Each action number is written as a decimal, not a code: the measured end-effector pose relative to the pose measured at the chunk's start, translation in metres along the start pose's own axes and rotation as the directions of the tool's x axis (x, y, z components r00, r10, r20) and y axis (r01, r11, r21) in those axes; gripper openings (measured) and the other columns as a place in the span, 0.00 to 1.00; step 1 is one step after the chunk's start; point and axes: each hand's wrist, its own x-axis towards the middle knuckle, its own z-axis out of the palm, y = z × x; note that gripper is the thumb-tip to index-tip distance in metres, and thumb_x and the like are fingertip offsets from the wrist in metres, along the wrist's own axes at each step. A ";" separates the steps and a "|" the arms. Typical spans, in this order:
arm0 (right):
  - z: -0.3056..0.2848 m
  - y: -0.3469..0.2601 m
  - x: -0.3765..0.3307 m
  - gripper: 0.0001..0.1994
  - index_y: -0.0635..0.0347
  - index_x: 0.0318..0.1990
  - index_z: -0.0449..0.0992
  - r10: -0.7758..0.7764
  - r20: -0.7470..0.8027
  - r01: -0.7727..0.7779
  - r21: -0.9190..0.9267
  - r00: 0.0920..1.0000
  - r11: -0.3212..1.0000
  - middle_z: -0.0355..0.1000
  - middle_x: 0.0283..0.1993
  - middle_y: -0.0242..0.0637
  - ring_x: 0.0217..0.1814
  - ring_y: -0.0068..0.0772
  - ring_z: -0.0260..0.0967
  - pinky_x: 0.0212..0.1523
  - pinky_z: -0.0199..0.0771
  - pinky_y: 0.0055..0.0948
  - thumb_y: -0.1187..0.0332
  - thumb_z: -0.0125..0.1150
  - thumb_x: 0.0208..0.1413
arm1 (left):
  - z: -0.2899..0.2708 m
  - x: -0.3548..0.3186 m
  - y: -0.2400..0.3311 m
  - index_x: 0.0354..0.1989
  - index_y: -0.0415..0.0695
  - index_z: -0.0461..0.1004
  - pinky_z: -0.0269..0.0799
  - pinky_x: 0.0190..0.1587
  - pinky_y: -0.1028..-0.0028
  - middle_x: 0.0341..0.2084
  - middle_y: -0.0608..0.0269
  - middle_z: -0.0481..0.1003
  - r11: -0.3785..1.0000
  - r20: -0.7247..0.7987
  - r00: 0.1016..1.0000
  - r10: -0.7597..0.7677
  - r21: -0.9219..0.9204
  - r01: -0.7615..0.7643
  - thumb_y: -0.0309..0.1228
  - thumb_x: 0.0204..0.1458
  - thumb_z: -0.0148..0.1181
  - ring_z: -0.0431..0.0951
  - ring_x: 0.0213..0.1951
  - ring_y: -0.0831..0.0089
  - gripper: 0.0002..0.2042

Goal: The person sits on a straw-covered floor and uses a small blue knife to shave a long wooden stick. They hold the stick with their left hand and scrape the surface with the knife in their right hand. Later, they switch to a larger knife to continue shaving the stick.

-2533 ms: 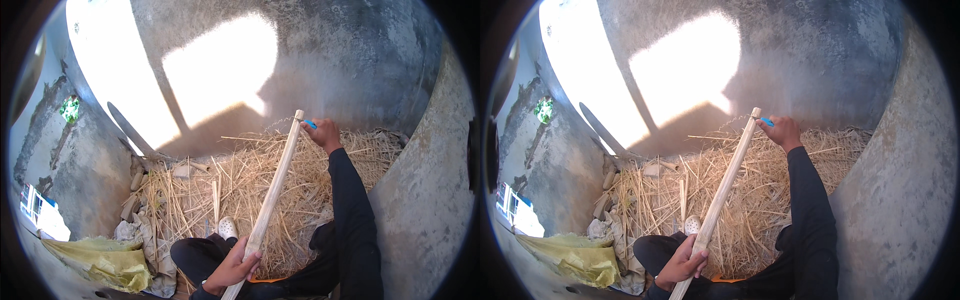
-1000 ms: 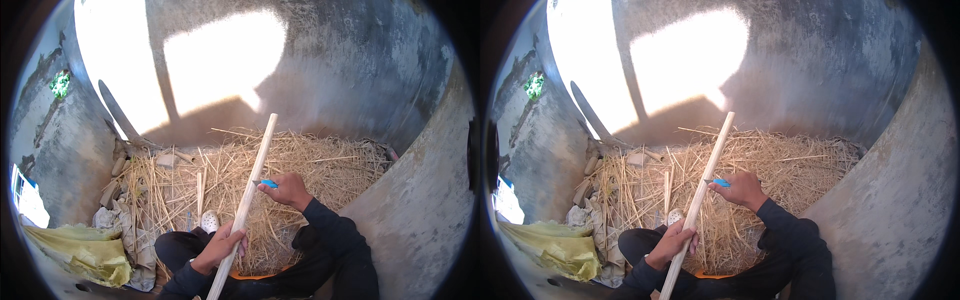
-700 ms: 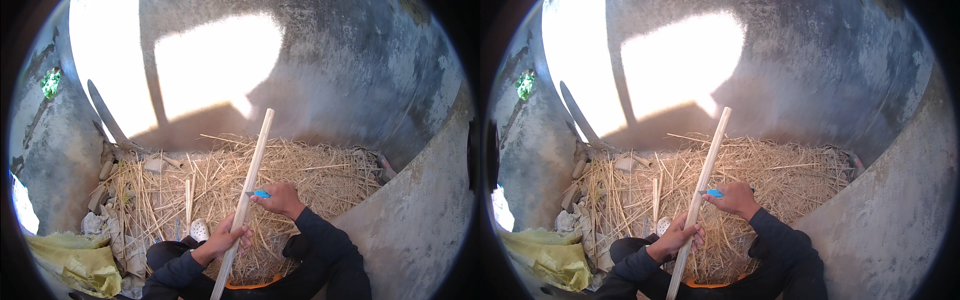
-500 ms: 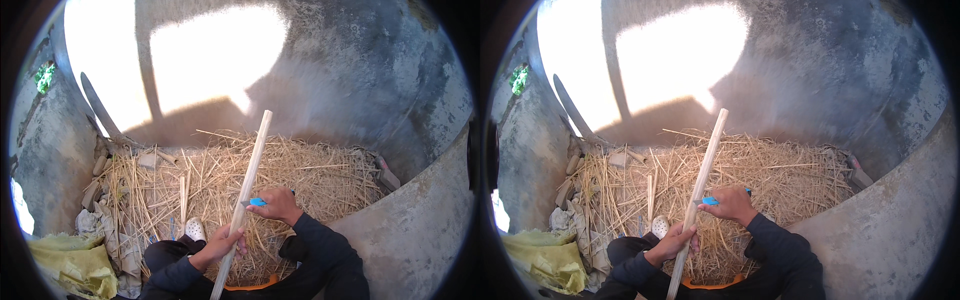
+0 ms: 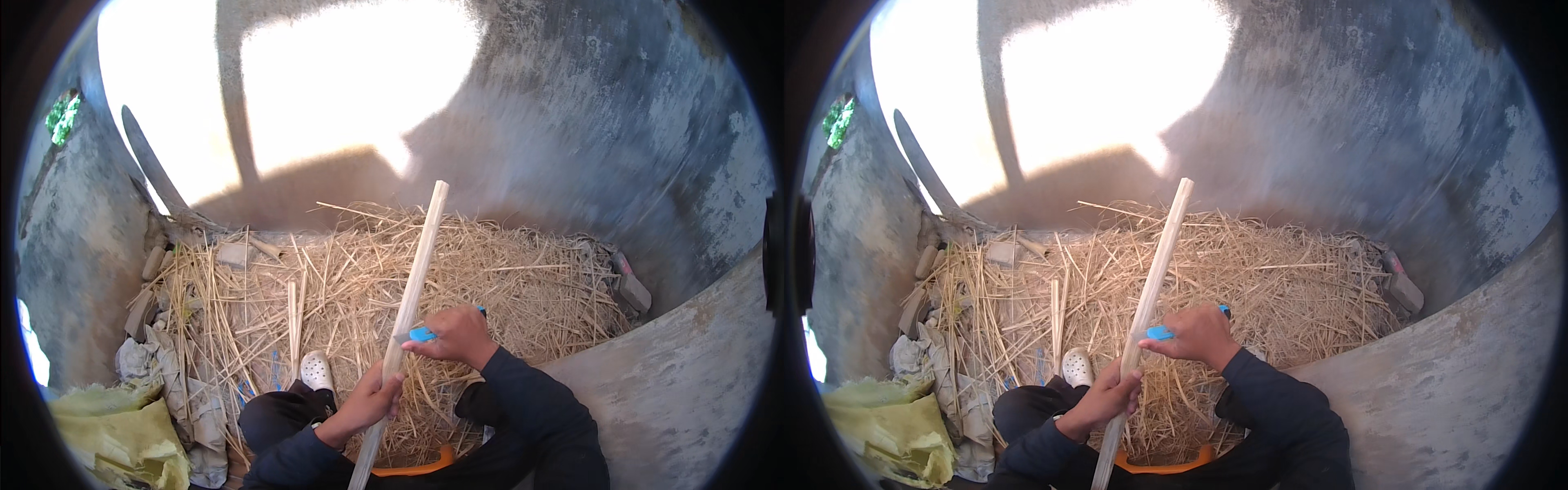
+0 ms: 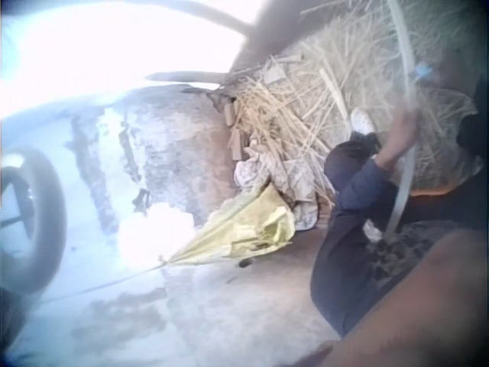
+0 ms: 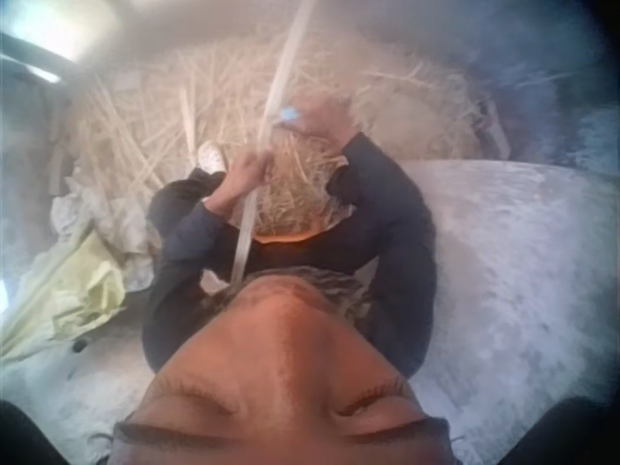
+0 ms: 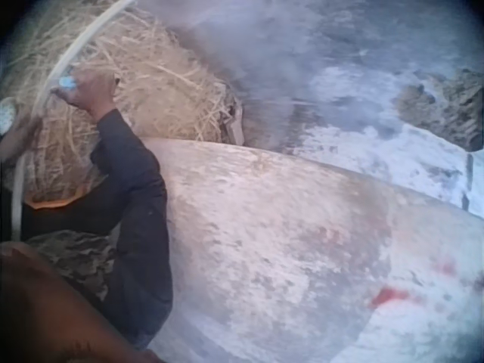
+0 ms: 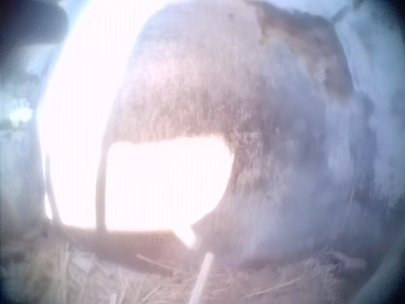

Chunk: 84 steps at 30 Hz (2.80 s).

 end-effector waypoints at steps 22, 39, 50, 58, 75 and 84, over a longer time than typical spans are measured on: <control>0.002 -0.038 -0.017 0.32 0.52 0.11 0.66 -0.023 0.039 0.018 0.112 0.999 0.993 0.61 0.09 0.34 0.10 0.37 0.63 0.13 0.60 0.34 0.33 0.56 0.47 | -0.012 -0.039 -0.024 0.39 0.40 0.65 0.68 0.19 0.78 0.20 0.64 0.71 0.996 0.048 0.996 -0.073 0.056 0.070 0.42 0.64 0.46 0.73 0.19 0.78 0.15; -0.005 -0.023 -0.014 0.32 0.53 0.12 0.68 0.064 -0.034 -0.062 0.056 0.997 0.997 0.62 0.09 0.34 0.09 0.36 0.63 0.13 0.61 0.34 0.34 0.54 0.49 | 0.002 -0.005 0.023 0.45 0.42 0.60 0.68 0.16 0.78 0.18 0.69 0.65 0.962 0.071 0.995 0.075 0.257 -0.091 0.35 0.63 0.48 0.69 0.14 0.80 0.10; 0.007 0.020 -0.006 0.32 0.54 0.13 0.71 0.351 0.080 -0.354 0.023 0.933 0.935 0.64 0.09 0.35 0.11 0.38 0.65 0.15 0.63 0.36 0.33 0.53 0.49 | 0.007 -0.011 0.019 0.36 0.48 0.58 0.60 0.17 0.78 0.16 0.74 0.58 0.978 0.104 0.973 -0.206 -0.006 0.207 0.38 0.63 0.47 0.59 0.14 0.82 0.09; 0.018 -0.010 -0.007 0.32 0.53 0.13 0.69 0.082 0.047 -0.087 0.105 0.996 0.991 0.64 0.10 0.35 0.11 0.35 0.65 0.14 0.62 0.33 0.33 0.53 0.49 | -0.007 -0.010 0.027 0.45 0.46 0.59 0.60 0.17 0.78 0.18 0.72 0.59 0.985 0.099 0.986 -0.138 -0.086 0.146 0.36 0.63 0.48 0.61 0.15 0.82 0.10; 0.008 -0.002 -0.013 0.32 0.51 0.11 0.65 0.207 0.055 -0.210 0.058 0.977 0.976 0.62 0.09 0.35 0.10 0.38 0.63 0.13 0.61 0.36 0.34 0.52 0.51 | 0.005 -0.010 0.031 0.44 0.45 0.57 0.61 0.16 0.79 0.18 0.72 0.60 0.985 0.131 0.980 -0.150 -0.069 0.160 0.35 0.63 0.48 0.61 0.15 0.82 0.10; 0.000 0.038 -0.001 0.32 0.52 0.14 0.71 0.354 0.069 -0.351 -0.048 0.933 0.935 0.63 0.09 0.34 0.10 0.35 0.65 0.14 0.62 0.34 0.32 0.51 0.50 | 0.007 -0.015 0.025 0.42 0.45 0.58 0.60 0.15 0.78 0.17 0.71 0.60 0.979 0.147 0.975 -0.166 -0.096 0.181 0.35 0.63 0.48 0.61 0.14 0.82 0.09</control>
